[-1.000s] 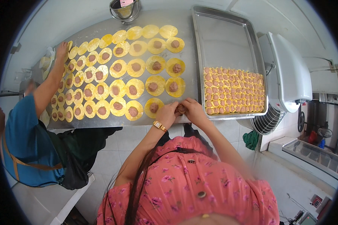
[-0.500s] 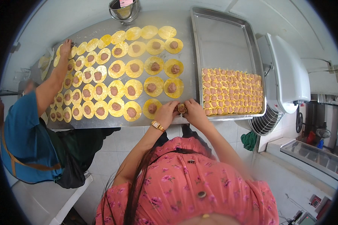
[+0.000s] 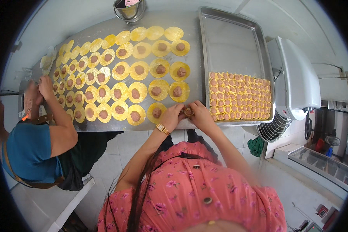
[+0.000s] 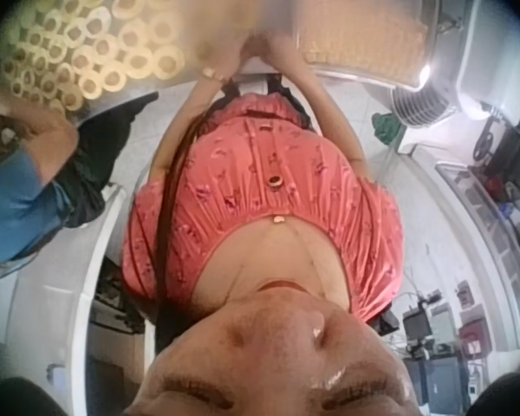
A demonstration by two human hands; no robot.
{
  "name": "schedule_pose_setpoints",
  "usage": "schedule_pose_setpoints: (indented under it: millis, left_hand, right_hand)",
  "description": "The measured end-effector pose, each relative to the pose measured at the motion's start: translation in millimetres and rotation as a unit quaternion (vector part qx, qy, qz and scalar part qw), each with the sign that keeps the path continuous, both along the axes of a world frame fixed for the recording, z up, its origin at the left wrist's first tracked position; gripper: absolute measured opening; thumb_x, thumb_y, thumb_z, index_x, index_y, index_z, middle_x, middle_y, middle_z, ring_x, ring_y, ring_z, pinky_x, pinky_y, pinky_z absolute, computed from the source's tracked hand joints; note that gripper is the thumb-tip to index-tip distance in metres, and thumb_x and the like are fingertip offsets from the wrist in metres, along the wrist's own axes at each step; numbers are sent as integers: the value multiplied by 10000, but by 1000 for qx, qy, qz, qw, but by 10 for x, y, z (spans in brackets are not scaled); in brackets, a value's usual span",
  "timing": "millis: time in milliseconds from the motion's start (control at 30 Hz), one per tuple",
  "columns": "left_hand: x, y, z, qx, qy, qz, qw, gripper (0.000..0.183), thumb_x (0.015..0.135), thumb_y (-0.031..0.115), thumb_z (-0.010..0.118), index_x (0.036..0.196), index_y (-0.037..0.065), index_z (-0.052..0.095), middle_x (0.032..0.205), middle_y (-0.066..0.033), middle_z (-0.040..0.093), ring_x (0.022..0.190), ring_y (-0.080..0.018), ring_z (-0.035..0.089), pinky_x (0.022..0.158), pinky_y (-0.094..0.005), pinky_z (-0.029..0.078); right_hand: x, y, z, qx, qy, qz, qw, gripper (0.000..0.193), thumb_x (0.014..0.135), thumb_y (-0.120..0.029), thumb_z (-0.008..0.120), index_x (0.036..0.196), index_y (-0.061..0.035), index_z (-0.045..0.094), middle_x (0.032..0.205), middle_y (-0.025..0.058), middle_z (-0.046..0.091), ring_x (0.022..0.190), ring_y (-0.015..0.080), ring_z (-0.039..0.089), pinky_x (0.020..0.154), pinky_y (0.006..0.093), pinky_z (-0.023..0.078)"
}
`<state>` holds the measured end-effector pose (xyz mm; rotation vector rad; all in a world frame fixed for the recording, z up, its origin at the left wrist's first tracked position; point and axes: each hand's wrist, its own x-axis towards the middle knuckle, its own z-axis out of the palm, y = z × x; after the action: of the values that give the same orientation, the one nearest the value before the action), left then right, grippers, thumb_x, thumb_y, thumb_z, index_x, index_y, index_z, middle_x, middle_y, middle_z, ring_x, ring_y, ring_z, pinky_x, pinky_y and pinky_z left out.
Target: The person folds round yellow dough wrappers around a filling and places the finished pastries onto a metal tray. Another person works alongside, preparing additional dough wrappers on the table.
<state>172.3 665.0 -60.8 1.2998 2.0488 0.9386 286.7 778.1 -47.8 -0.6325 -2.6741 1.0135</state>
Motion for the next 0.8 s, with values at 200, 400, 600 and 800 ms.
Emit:
schedule_pose_setpoints:
  millis: [200, 400, 600, 800]
  left_hand:
    - [-4, 40, -69, 32, -42, 32, 998, 287, 710, 59, 658, 969, 41, 537, 874, -144, 625, 832, -318, 596, 694, -392, 473]
    - [83, 11, -57, 34, -19, 83, 996, 296, 701, 43, 672, 965, 31, 537, 846, -152, 626, 805, -315, 610, 684, -379, 487]
    - [83, 9, -57, 39, -74, 104, 991, 272, 703, 37, 661, 943, 22, 532, 849, -162, 617, 802, -330, 598, 680, -393, 478]
    - [95, -1, -70, 26, -46, 109, 993, 263, 702, 2, 656, 947, 12, 559, 840, -154, 636, 792, -287, 629, 679, -346, 498]
  right_hand:
    - [-66, -3, -37, 7, -37, -38, 999, 186, 665, 41, 553, 843, -7, 533, 829, 159, 506, 776, 374, 527, 665, 432, 438]
    - [-81, -18, -57, -44, -23, -17, 999, 224, 645, 73, 514, 854, -8, 510, 860, 170, 496, 854, 380, 515, 711, 443, 438]
    - [-93, 18, -25, 18, 44, -27, 998, 298, 641, 65, 539, 929, -14, 544, 868, 143, 521, 826, 369, 535, 699, 410, 446]
    - [-89, -53, -8, -21, -15, -15, 1000, 281, 657, 71, 518, 926, -9, 507, 880, 163, 488, 868, 378, 503, 734, 450, 428]
